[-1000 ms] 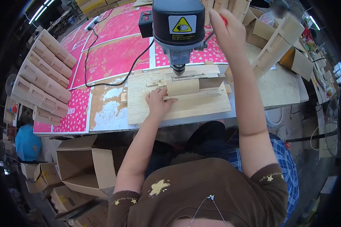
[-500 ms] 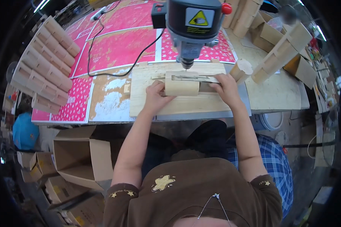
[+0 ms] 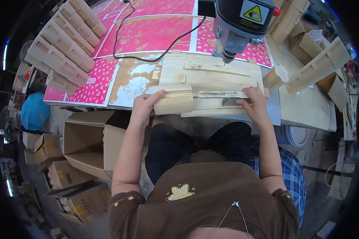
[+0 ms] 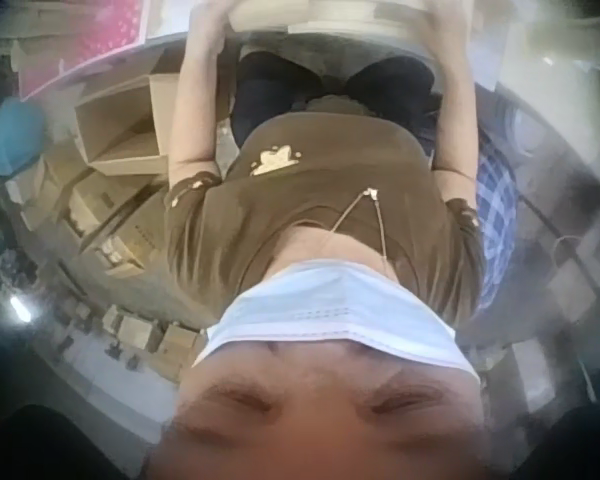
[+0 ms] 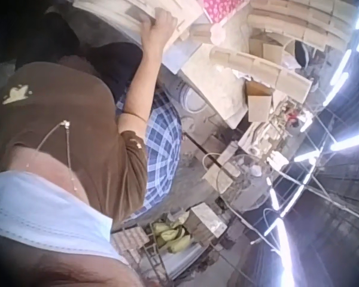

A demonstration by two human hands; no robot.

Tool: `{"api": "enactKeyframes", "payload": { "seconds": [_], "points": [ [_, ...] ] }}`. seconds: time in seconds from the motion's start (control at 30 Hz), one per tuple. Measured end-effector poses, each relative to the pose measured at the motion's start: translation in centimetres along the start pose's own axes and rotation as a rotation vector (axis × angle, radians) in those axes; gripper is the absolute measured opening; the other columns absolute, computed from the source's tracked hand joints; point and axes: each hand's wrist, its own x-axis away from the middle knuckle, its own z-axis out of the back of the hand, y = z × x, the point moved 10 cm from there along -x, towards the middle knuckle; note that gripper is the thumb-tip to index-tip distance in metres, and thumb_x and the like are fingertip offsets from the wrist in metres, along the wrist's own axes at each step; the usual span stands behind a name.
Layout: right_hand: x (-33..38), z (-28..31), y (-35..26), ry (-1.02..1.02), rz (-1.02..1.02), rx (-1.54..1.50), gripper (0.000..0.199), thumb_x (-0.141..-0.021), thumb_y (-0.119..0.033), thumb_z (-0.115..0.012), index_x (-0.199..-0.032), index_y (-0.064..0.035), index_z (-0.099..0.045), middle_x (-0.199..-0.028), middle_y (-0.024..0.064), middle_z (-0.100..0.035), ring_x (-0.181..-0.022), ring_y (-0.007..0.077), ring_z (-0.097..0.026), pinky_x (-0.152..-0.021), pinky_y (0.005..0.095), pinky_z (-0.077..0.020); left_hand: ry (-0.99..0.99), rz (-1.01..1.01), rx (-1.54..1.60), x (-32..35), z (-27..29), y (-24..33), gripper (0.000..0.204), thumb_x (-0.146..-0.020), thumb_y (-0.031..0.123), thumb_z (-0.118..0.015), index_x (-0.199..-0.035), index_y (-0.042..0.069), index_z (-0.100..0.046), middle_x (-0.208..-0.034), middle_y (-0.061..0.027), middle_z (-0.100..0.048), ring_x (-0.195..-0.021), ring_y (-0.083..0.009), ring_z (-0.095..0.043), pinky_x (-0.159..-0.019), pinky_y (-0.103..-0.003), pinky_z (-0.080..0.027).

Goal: The recorder uses a drill press to bore vertical holes into cylindrical wooden components in a furniture manufacturing workshop.

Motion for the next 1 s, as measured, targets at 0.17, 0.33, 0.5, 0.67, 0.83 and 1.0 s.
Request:
{"api": "enactKeyframes", "payload": {
  "seconds": [0.17, 0.33, 0.5, 0.67, 0.83, 1.0],
  "points": [
    [-0.2, 0.2, -0.8, 0.009, 0.059, 0.028, 0.03, -0.067, -0.014, -0.071, -0.091, -0.0037, -0.057, -0.082, 0.0098, -0.055, -0.082, 0.03, -0.048, -0.071, 0.0378, -0.0396, -0.076, -0.009, -0.082, 0.3, -4.0, -1.3, 0.037, -0.073, 0.034, -0.071, -0.065, 0.0, -0.061, -0.058, -0.0037, -0.055, -0.046, -0.0071, -0.045, -0.042, -0.022, -0.034],
    [0.1, 0.1, -1.1, 0.027, 0.096, 0.08, 0.03, -0.066, -0.013, -0.071, -0.091, -0.0045, -0.057, -0.084, 0.0094, -0.056, -0.082, 0.0297, -0.048, -0.072, 0.0379, -0.0399, -0.211, 0.003, -0.199, -0.2, -10.0, -2.8, 0.035, -0.079, 0.032, -0.068, -0.087, -0.002, -0.061, -0.07, -0.0019, -0.057, -0.064, -0.0075, -0.052, -0.057, -0.021, -0.04],
    [-0.1, 2.1, 1.3, 0.144, 0.064, 0.164, 0.033, -0.064, -0.012, -0.073, -0.092, -0.0054, -0.057, -0.083, 0.0093, -0.057, -0.083, 0.0299, -0.049, -0.073, 0.0381, -0.0406, -0.28, -0.281, -0.117, -0.3, -12.2, -1.2, 0.045, -0.073, 0.031, -0.074, -0.1, -0.001, -0.057, -0.085, -0.0036, -0.059, -0.073, -0.0093, -0.052, -0.064, -0.022, -0.041],
    [-2.9, 1.6, 4.1, 0.181, 0.001, 0.205, 0.036, -0.063, -0.013, -0.075, -0.093, -0.0055, -0.058, -0.084, 0.0094, -0.058, -0.083, 0.0304, -0.049, -0.074, 0.0388, -0.0408, -0.123, -0.957, -0.583, 0.3, -13.8, 2.3, 0.062, -0.061, 0.027, -0.079, -0.112, 0.003, -0.054, -0.093, -0.008, -0.057, -0.088, -0.0203, -0.051, -0.076, -0.032, -0.04],
    [-5.1, -0.2, 5.1, 0.185, -0.045, 0.172, 0.038, -0.062, -0.013, -0.075, -0.095, -0.0057, -0.059, -0.086, 0.0089, -0.059, -0.084, 0.0306, -0.049, -0.075, 0.0391, -0.041, 0.038, -0.83, -0.816, -3.5, -12.8, 1.0, 0.069, -0.054, 0.032, -0.08, -0.115, 0.009, -0.056, -0.085, -0.0016, -0.055, -0.091, -0.0211, -0.049, -0.084, -0.04, -0.028],
    [-5.2, -0.1, 5.1, 0.156, -0.111, -0.136, 0.032, -0.073, -0.013, -0.071, -0.101, -0.0056, -0.058, -0.097, 0.0079, -0.06, -0.094, 0.0246, -0.051, -0.082, 0.0355, -0.041, 0.031, -0.923, -0.88, -4.0, -12.5, 1.4, 0.061, -0.056, 0.029, -0.079, -0.111, 0.011, -0.059, -0.082, 0.0012, -0.055, -0.088, -0.0199, -0.049, -0.082, -0.039, -0.027]
  ]
}}
